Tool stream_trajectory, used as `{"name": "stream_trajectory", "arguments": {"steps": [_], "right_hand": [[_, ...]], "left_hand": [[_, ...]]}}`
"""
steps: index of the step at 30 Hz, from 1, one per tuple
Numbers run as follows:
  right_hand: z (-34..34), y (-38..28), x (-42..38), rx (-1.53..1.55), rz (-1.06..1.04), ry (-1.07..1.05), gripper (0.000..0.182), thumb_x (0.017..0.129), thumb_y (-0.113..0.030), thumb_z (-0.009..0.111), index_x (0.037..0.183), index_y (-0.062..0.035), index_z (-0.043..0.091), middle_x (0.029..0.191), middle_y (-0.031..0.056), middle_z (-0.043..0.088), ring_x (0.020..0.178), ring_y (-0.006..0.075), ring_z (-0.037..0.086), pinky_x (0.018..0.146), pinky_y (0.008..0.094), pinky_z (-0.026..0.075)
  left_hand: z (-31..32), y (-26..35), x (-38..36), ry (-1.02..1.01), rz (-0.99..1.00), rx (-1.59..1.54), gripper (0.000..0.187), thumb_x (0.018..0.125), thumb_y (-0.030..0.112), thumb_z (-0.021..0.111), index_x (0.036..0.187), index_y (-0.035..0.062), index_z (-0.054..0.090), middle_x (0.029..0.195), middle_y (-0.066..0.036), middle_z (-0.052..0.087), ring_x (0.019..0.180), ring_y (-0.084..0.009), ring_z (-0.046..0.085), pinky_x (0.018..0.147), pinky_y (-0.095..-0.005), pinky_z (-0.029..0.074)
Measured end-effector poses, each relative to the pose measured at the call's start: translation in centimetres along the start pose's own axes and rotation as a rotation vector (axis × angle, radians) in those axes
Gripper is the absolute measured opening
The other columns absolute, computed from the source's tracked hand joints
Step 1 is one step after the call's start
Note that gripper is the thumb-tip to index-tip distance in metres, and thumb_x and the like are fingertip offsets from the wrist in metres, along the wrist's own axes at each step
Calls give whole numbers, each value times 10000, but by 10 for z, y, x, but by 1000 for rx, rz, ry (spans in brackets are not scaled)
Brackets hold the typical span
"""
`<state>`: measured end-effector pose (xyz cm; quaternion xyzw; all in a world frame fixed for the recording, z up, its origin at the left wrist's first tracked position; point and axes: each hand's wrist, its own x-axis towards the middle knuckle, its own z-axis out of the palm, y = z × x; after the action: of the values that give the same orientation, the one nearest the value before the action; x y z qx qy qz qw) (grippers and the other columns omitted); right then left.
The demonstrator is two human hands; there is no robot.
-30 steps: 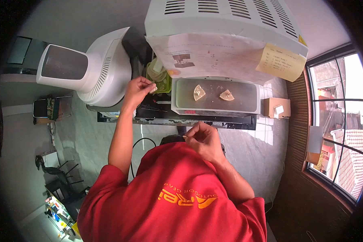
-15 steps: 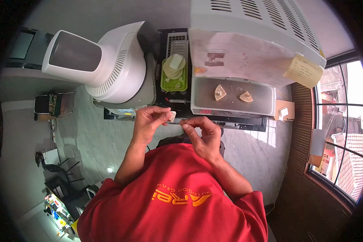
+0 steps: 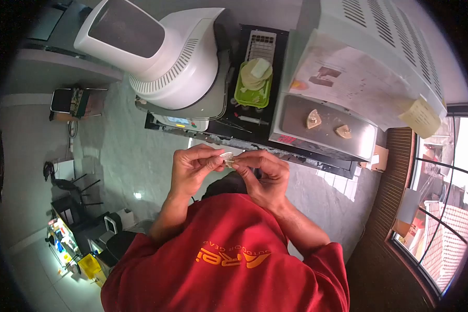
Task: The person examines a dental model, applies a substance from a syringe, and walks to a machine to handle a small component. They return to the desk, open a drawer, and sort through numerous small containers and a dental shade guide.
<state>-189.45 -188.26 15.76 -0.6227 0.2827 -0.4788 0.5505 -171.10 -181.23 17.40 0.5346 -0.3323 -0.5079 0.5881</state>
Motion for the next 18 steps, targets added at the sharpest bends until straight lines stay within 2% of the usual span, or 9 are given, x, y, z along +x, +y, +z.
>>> {"name": "stream_trajectory", "arguments": {"steps": [8, 10, 15, 18], "right_hand": [[28, -24, 10, -185, -106, -166, 162, 787, 98, 800, 902, -12, 769, 907, 133, 762, 804, 224, 748, 712, 309, 593], [47, -27, 14, -158, -103, -190, 164, 780, 97, 800, 898, -11, 764, 901, 133, 760, 802, 227, 749, 712, 313, 593], [114, -19, 26, -119, -122, -264, 165, 776, 99, 802, 888, -13, 757, 888, 131, 756, 788, 230, 749, 705, 317, 593], [177, -15, 37, -127, -161, -335, 166, 775, 103, 802, 881, -14, 755, 885, 129, 754, 785, 229, 750, 704, 319, 593]], "left_hand": [[-23, 7, -36, 125, 207, 172, 209, 913, -60, 756, 1120, -33, 770, 1026, -146, 729, 862, -180, 743, 769, -269, 631], [-37, 12, -45, 174, 204, 172, 208, 907, -68, 758, 1112, -36, 772, 1019, -142, 731, 857, -174, 742, 764, -266, 628], [-93, 24, -59, 289, 260, 131, 206, 895, -79, 764, 1096, -38, 776, 998, -136, 735, 855, -162, 738, 741, -256, 620], [-152, 32, -71, 335, 309, 145, 202, 893, -85, 761, 1089, -35, 778, 1001, -139, 736, 853, -167, 739, 745, -259, 622]]}}
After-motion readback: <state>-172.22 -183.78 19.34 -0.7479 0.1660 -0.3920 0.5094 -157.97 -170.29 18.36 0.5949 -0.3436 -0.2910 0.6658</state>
